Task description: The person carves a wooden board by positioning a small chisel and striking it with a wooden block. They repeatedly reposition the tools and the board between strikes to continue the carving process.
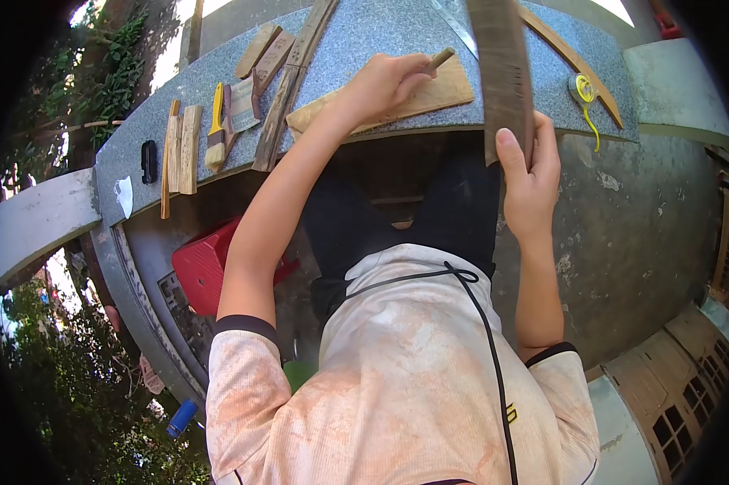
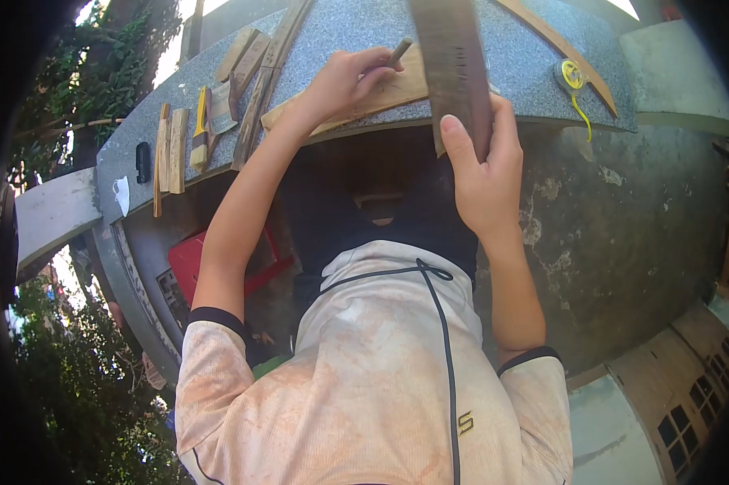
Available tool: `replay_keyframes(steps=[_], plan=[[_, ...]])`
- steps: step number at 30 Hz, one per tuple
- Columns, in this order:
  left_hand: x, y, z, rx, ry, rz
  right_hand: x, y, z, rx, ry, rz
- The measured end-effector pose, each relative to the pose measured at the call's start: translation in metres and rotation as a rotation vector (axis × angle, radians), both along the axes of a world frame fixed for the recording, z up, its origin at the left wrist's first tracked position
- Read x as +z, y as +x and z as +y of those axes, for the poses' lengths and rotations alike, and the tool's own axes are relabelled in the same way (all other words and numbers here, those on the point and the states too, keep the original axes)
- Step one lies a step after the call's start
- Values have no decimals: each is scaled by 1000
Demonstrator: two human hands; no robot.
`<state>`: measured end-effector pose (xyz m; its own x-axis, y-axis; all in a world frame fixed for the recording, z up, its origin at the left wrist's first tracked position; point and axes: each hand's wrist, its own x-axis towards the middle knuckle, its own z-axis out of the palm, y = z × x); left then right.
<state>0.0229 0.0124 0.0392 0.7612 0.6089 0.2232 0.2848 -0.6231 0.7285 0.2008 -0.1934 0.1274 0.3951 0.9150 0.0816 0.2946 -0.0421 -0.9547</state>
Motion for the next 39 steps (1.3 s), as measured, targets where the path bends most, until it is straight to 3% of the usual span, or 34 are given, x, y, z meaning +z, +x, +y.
replay_keyframes(steps=[2,5,8,11,12,15,16,19,20,23,27,30,34,39], plan=[[-5,1,-3,10,-20,-32,-14,-12,1,-108,105,-16],[-4,0,-3,9,-20,5,-1,13,5,144,-188,241],[-4,0,-3,10,-21,2,-13,0,4,-98,159,68],[-3,0,-5,11,2,-33,-17,13,12,-31,109,-56],[-3,-1,-5,14,-4,-16,0,21,11,47,-74,76],[-3,-1,-2,26,-6,-5,-3,8,9,-36,-31,41],[-4,-1,-4,27,-6,-16,-21,1,11,-80,94,-85],[-8,-1,-3,27,25,-51,-18,8,19,86,54,-105],[-10,-1,-4,18,33,-62,-9,13,18,127,-52,85],[-2,-1,-11,63,-7,-15,-12,9,35,96,-12,361],[-23,7,-27,186,8,-221,-65,7,102,46,274,447],[-34,14,-34,253,47,-359,-105,5,137,26,258,590],[-33,9,-38,263,16,-349,-126,-6,146,1,243,486],[-32,7,-37,324,69,-290,-134,-14,142,-107,194,155]])
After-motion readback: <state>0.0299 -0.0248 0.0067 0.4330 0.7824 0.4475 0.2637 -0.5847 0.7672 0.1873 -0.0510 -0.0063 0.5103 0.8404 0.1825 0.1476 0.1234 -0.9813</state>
